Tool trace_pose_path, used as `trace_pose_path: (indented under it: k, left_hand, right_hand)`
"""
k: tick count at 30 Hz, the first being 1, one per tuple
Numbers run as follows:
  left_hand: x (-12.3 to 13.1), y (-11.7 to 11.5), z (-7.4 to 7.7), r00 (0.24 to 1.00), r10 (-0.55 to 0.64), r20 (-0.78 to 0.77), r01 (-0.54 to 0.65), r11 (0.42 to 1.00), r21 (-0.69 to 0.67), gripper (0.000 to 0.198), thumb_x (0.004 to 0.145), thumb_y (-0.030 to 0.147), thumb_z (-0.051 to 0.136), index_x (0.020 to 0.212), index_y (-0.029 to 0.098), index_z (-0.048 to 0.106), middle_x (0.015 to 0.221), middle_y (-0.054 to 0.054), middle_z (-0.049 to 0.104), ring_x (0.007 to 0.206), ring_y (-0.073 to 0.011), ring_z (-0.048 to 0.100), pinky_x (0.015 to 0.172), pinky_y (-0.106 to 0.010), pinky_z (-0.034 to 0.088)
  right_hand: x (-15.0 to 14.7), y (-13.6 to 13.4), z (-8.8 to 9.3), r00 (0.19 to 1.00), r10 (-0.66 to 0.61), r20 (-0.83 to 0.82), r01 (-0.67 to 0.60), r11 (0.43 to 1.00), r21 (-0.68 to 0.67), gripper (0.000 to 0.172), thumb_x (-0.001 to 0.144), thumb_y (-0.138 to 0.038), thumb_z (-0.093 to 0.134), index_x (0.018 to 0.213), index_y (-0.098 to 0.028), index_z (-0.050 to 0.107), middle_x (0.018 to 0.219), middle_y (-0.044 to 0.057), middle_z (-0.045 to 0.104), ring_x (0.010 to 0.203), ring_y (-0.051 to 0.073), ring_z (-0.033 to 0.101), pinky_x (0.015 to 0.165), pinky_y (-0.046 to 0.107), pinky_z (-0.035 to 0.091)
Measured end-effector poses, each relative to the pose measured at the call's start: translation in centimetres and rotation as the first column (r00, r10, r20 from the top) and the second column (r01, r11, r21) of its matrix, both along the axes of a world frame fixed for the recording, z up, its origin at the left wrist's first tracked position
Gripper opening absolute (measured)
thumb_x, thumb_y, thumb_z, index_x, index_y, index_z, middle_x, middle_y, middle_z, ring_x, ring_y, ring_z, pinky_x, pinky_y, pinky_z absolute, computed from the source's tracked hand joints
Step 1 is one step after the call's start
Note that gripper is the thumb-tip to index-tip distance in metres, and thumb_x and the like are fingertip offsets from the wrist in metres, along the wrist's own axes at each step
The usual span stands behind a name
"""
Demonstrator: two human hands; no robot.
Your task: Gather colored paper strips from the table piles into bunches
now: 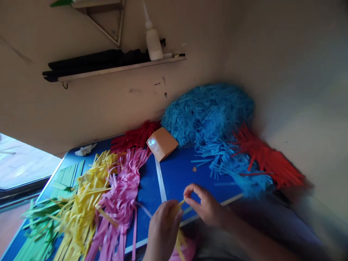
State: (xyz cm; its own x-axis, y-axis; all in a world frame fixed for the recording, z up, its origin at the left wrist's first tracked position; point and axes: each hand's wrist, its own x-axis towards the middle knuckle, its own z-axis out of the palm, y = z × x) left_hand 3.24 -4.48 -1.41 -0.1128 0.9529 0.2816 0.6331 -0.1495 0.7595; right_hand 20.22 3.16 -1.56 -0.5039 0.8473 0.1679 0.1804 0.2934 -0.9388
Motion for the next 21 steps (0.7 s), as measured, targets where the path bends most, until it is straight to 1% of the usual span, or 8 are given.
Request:
trace_pose_path:
  k: [5,6,8,10,12,15,18,21]
  left_hand:
    - [0.1,-0.2,-0.2,0.991,0.008,0.135,0.002,0.997,-0.074,0.013,0.089,0.032,0.06,0.084,0.022,0.068,0.074,0.0,0.072,0.064,-0.0131,0.068,0.06,-0.019,0.054]
    - [0.1,-0.3,-0.2,0.99,0.012,0.142,-0.001,0.997,-0.075,0.013,0.088,0.032,0.06,0.083,0.022,0.068,0.074,0.0,0.073,0.064,-0.0131,0.068,0.06,-0.019,0.054]
    - [0.1,-0.3,-0.3,0.988,0.015,0.155,-0.003,0.997,-0.078,0.014,0.088,0.032,0.061,0.082,0.021,0.067,0.073,0.0,0.072,0.063,-0.0128,0.068,0.058,-0.018,0.054]
    - [0.0,-0.4,-0.2,0.989,0.002,0.15,0.009,0.997,-0.075,0.014,0.088,0.032,0.06,0.083,0.021,0.066,0.074,-0.001,0.072,0.062,-0.0129,0.068,0.057,-0.018,0.054]
    - [-0.1,-0.4,0.0,0.995,-0.004,0.096,0.007,0.999,-0.038,0.012,0.088,0.032,0.061,0.09,0.021,0.066,0.081,-0.003,0.073,0.07,-0.0151,0.071,0.062,-0.021,0.056]
    - [0.1,-0.2,0.5,0.998,-0.023,-0.053,0.026,0.998,0.049,0.017,0.085,0.032,0.065,0.1,0.023,0.066,0.092,-0.005,0.074,0.086,-0.0196,0.071,0.074,-0.029,0.058]
    - [0.3,0.0,0.7,0.987,-0.059,-0.15,0.073,0.993,0.093,0.005,0.087,0.028,0.064,0.086,0.024,0.067,0.079,-0.002,0.072,0.075,-0.0174,0.069,0.079,-0.032,0.056]
    - [0.2,-0.1,0.5,0.981,-0.098,-0.168,0.114,0.989,0.09,0.009,0.088,0.025,0.062,0.08,0.024,0.065,0.073,0.001,0.07,0.067,-0.0143,0.066,0.084,-0.033,0.054]
  right_hand:
    - [0.4,-0.1,0.5,0.996,0.046,0.07,-0.057,0.985,0.162,0.011,0.085,-0.011,0.058,0.089,-0.021,0.06,0.088,0.001,0.067,0.087,0.018,0.061,0.084,0.03,0.044]
    - [0.5,-0.2,0.6,0.996,0.058,0.068,-0.069,0.984,0.162,0.013,0.084,-0.01,0.06,0.091,-0.021,0.061,0.089,0.001,0.068,0.088,0.018,0.062,0.085,0.03,0.043]
    - [0.6,-0.2,0.8,0.996,0.071,0.056,-0.076,0.994,0.084,0.018,0.082,-0.01,0.066,0.095,-0.021,0.063,0.093,0.001,0.07,0.09,0.017,0.063,0.085,0.029,0.044]
    - [0.8,0.0,0.7,0.996,0.074,0.049,-0.075,0.997,0.005,0.015,0.081,-0.011,0.069,0.091,-0.022,0.065,0.091,-0.001,0.071,0.088,0.017,0.065,0.084,0.028,0.043]
    - [0.9,0.1,0.5,0.997,0.067,0.049,-0.068,0.997,0.023,0.008,0.083,-0.014,0.069,0.083,-0.021,0.067,0.085,-0.001,0.072,0.083,0.016,0.065,0.083,0.029,0.042]
    - [0.9,0.1,0.3,0.999,0.039,0.038,-0.043,0.991,0.129,0.009,0.089,-0.022,0.067,0.08,-0.022,0.067,0.082,0.0,0.073,0.079,0.016,0.065,0.083,0.032,0.041]
    - [0.9,-0.2,0.5,0.999,0.036,0.033,-0.041,0.986,0.162,0.017,0.092,-0.03,0.064,0.078,-0.022,0.068,0.08,0.0,0.074,0.077,0.016,0.066,0.082,0.033,0.04]
    - [1.2,-0.4,0.8,0.998,0.043,0.052,-0.049,0.992,0.115,0.018,0.092,-0.032,0.065,0.077,-0.022,0.069,0.079,0.0,0.074,0.076,0.016,0.066,0.082,0.033,0.04]
